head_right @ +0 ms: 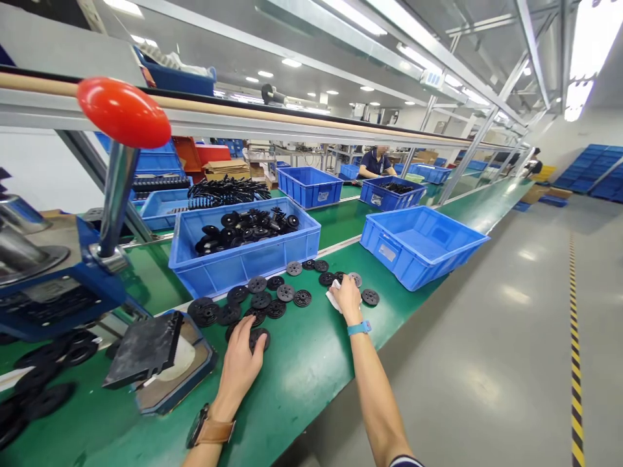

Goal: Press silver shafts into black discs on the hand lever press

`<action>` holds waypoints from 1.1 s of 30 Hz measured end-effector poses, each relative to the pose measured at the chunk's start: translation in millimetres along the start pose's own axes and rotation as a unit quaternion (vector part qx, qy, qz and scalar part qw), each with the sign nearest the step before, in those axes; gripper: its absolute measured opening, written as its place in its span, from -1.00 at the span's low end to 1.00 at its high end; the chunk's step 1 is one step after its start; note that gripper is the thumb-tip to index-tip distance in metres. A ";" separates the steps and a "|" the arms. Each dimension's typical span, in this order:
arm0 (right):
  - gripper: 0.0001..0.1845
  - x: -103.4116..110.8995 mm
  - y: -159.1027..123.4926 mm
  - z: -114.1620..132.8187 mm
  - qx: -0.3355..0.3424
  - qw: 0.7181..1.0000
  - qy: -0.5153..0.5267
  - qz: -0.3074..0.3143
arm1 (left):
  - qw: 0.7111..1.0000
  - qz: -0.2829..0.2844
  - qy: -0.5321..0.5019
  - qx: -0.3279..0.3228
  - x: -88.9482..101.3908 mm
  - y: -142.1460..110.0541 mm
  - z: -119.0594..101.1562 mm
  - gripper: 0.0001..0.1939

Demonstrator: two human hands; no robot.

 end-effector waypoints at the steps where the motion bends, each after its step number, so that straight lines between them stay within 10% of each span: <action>1: -0.62 -3.1 -3.6 -0.9 0.000 1.000 -0.005 0.008 | 1.000 -0.001 0.005 -0.001 -0.2 -0.1 -0.2 -0.55; 18: -0.42 -7.7 -9.1 -11.2 -0.034 0.999 -0.002 0.012 | 1.000 0.006 0.000 0.000 -3.3 -3.6 -4.0 -0.65; 24: -0.85 -7.3 -56.9 38.9 0.176 0.981 0.063 -0.053 | 0.982 0.079 -0.142 0.099 -20.3 -7.9 6.0 -0.62; 33: -0.74 -25.1 -156.7 134.8 0.508 0.849 0.130 -0.062 | 0.828 0.228 -0.419 0.295 -48.6 -25.0 2.2 -0.29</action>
Point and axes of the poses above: each hand's wrist, its own y-axis towards the middle knuckle, its own x-axis out of the back of the hand, z = x × y, the point moved 9 cm from there along y, towards the middle knuckle, and after that the axes turned 13 degrees about x, right-handed, at the moved point
